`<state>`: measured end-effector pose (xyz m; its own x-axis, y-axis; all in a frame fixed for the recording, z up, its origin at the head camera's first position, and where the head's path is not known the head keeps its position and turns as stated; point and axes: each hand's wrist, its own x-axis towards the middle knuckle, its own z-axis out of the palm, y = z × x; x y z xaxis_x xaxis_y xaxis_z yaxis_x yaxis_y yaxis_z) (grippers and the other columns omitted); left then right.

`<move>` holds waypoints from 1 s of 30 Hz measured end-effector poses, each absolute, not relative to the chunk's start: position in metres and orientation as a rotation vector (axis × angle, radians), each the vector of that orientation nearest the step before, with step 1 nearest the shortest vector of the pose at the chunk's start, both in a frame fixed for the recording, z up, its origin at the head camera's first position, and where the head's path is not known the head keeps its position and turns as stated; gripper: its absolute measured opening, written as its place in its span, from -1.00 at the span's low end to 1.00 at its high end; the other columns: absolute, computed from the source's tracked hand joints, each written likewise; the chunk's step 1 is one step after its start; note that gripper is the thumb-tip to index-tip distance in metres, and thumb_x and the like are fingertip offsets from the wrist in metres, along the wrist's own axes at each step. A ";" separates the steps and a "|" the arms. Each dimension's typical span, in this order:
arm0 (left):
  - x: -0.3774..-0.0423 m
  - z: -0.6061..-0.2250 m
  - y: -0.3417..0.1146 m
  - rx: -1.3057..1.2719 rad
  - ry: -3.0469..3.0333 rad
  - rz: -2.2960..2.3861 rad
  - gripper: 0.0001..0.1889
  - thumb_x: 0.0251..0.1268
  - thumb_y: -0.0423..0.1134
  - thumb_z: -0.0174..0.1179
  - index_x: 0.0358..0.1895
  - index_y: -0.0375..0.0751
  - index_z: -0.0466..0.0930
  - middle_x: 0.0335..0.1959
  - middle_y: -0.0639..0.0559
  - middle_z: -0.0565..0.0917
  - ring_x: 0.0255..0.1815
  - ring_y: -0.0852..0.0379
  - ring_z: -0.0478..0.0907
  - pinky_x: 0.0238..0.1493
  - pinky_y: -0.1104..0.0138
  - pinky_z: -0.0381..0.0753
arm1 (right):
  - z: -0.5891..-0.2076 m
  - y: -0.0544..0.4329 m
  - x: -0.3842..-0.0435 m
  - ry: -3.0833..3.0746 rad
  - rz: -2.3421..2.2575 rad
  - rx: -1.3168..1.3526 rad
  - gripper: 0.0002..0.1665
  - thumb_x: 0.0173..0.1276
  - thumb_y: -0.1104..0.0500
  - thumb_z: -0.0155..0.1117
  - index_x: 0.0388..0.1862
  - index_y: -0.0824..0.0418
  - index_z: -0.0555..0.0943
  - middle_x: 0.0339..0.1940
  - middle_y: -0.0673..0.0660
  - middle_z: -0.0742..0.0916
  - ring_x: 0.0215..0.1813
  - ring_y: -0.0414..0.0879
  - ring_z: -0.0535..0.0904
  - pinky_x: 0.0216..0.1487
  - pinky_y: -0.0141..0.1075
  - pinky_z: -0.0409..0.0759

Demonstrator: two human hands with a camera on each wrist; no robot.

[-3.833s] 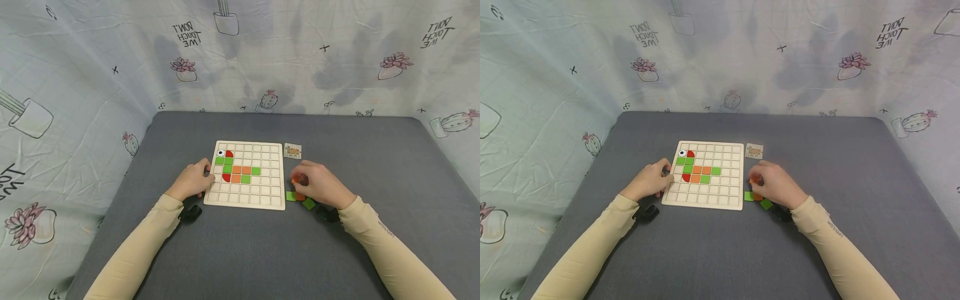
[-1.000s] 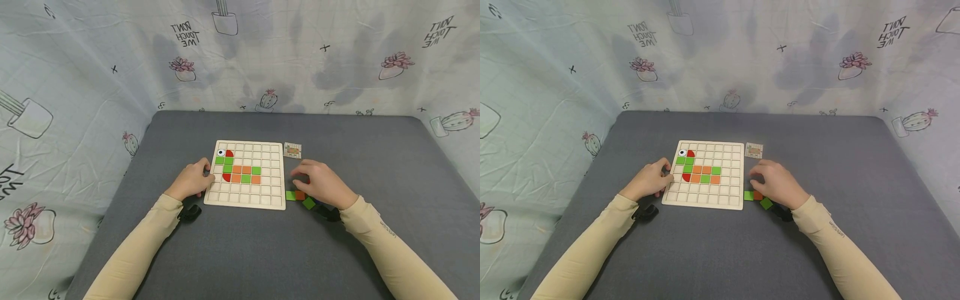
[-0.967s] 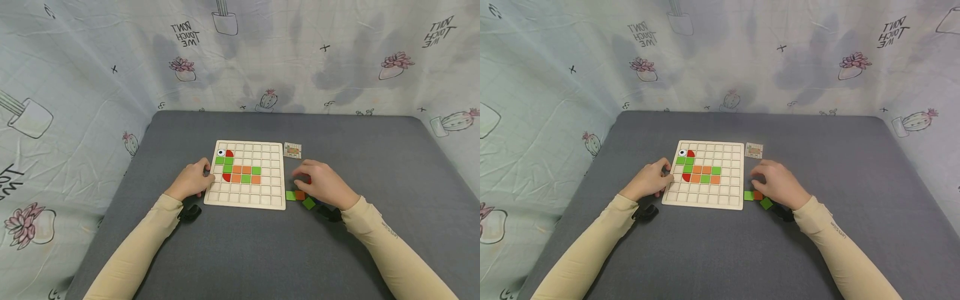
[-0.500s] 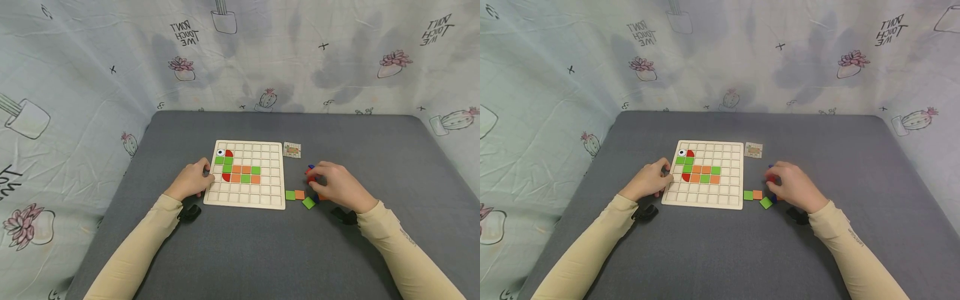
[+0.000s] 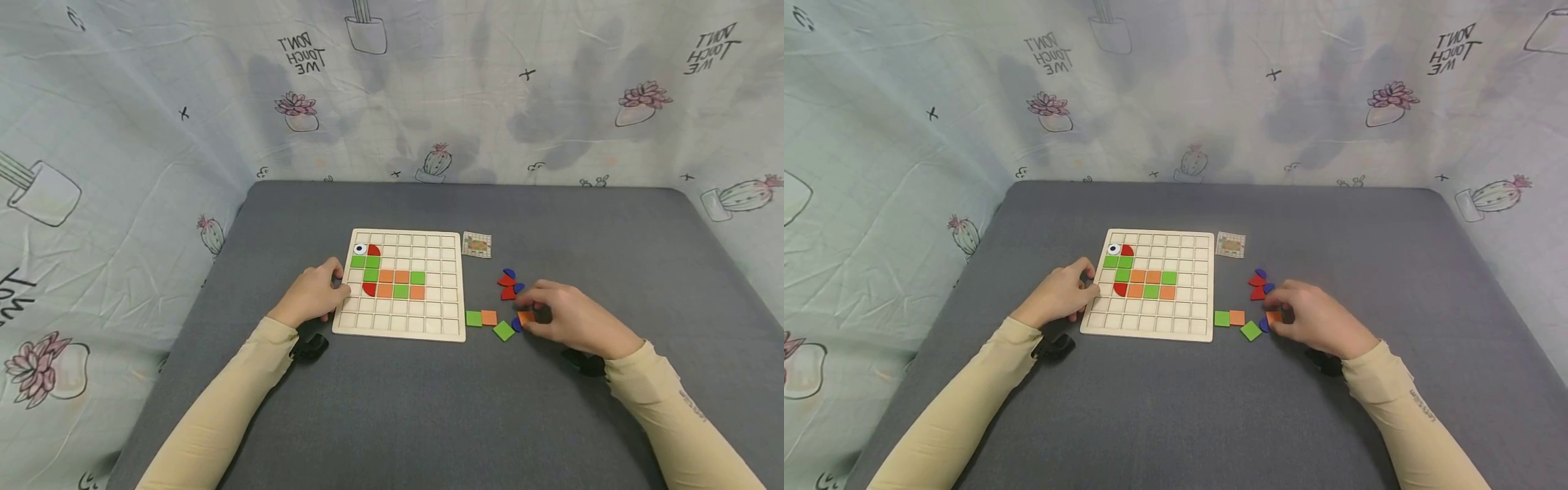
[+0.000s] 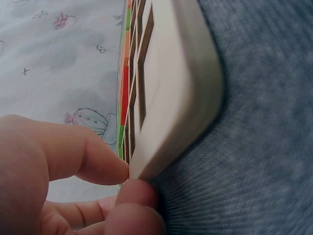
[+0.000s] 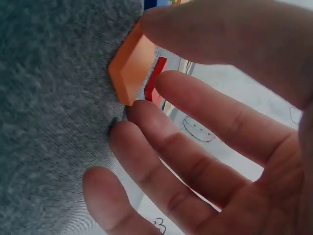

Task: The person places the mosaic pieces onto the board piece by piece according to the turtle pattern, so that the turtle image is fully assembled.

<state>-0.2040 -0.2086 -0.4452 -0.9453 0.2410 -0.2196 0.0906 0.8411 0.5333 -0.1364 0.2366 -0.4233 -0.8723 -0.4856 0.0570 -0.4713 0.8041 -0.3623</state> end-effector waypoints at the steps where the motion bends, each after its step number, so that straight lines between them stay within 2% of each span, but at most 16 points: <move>1: -0.204 -0.445 -0.209 0.253 2.741 0.775 -0.75 0.49 -0.16 0.10 0.07 -0.20 0.42 -0.71 0.02 0.55 -0.76 0.10 0.51 -0.64 0.30 0.39 | -0.424 0.237 -0.136 2.944 -0.575 -0.790 -0.67 0.17 0.26 0.58 -0.06 0.11 0.78 -0.17 -0.05 0.71 -0.20 -0.19 0.57 -0.22 -0.27 0.59; 10: -0.203 -0.445 -0.209 0.258 2.738 0.783 -0.75 0.49 -0.16 0.10 0.07 -0.21 0.42 -0.72 0.02 0.54 -0.76 0.10 0.50 -0.64 0.30 0.36 | -0.430 0.235 -0.136 2.930 -0.570 -0.827 -0.61 0.14 0.35 0.54 -0.02 0.14 0.77 -0.14 -0.02 0.69 -0.23 -0.18 0.51 -0.25 -0.32 0.53; 21: -0.203 -0.444 -0.208 0.246 2.743 0.774 -0.75 0.50 -0.16 0.10 0.08 -0.20 0.42 -0.71 0.02 0.54 -0.76 0.11 0.51 -0.65 0.31 0.37 | -0.432 0.235 -0.137 2.930 -0.598 -0.869 -0.68 0.17 0.35 0.51 -0.09 0.12 0.76 -0.21 -0.09 0.68 -0.25 -0.26 0.55 -0.27 -0.35 0.56; 30: -0.202 -0.441 -0.208 0.253 2.740 0.782 -0.76 0.49 -0.17 0.10 0.07 -0.21 0.43 -0.72 0.03 0.53 -0.77 0.11 0.51 -0.65 0.31 0.37 | -0.427 0.231 -0.142 2.931 -0.682 -0.931 -0.70 0.22 0.34 0.51 -0.14 -0.02 0.80 -0.32 -0.13 0.60 -0.42 -0.33 0.38 -0.42 -0.42 0.40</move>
<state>-0.2023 -0.2082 -0.4414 -0.9456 0.2415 -0.2180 0.0901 0.8383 0.5378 -0.1421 0.2308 -0.4267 -0.8253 -0.5481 0.1361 -0.5519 0.7317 -0.4001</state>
